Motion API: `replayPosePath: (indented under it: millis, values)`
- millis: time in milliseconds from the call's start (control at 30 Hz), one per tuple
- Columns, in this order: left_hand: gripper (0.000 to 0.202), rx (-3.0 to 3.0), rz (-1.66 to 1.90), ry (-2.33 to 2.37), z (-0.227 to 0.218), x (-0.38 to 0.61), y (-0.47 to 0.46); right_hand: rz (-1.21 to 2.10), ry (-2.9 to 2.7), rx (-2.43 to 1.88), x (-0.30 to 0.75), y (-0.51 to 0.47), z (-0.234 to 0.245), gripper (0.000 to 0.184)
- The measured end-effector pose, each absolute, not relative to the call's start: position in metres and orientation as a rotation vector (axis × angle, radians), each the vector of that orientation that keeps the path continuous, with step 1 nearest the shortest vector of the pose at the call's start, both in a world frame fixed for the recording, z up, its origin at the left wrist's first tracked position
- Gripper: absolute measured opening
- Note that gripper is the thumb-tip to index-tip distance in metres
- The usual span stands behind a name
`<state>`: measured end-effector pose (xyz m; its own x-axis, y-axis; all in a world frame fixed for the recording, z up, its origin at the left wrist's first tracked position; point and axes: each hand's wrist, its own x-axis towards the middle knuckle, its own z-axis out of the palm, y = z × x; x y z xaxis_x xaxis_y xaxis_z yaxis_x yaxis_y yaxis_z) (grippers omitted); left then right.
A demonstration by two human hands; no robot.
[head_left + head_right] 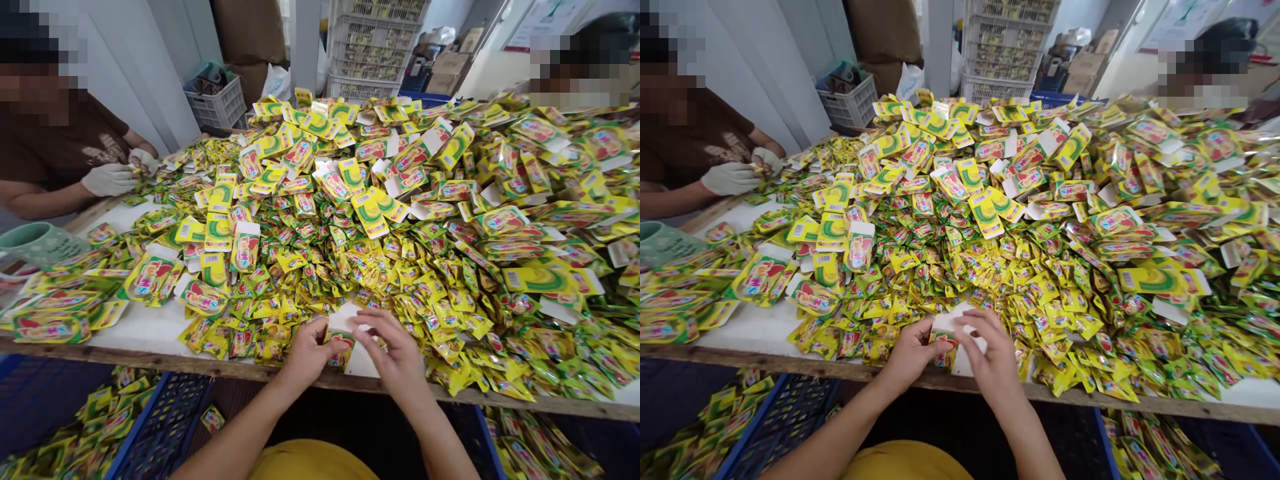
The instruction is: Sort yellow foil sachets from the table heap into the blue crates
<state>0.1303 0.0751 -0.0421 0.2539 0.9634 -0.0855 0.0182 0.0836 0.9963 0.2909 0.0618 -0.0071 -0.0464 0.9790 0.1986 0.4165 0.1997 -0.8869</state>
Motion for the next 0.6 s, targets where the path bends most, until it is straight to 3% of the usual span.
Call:
replayPosePath:
  millis: [167,267,500,600]
  values:
    - [0.039,1.189,0.895,0.933,-0.03,0.118,0.067,1.479,-0.962,-1.311,0.289,0.054,-0.02,0.028]
    - [0.035,1.156,0.829,0.887,-0.019,0.109,0.067,1.672,-0.868,-1.244,0.282,0.054,-0.017,0.023]
    - [0.022,1.095,0.979,1.074,-0.016,0.109,0.086,1.314,-1.092,-1.254,0.272,0.064,-0.009,0.021]
    - [0.017,1.181,1.061,1.139,-0.021,0.113,0.087,1.337,-1.085,-1.258,0.273,0.068,-0.012,0.022]
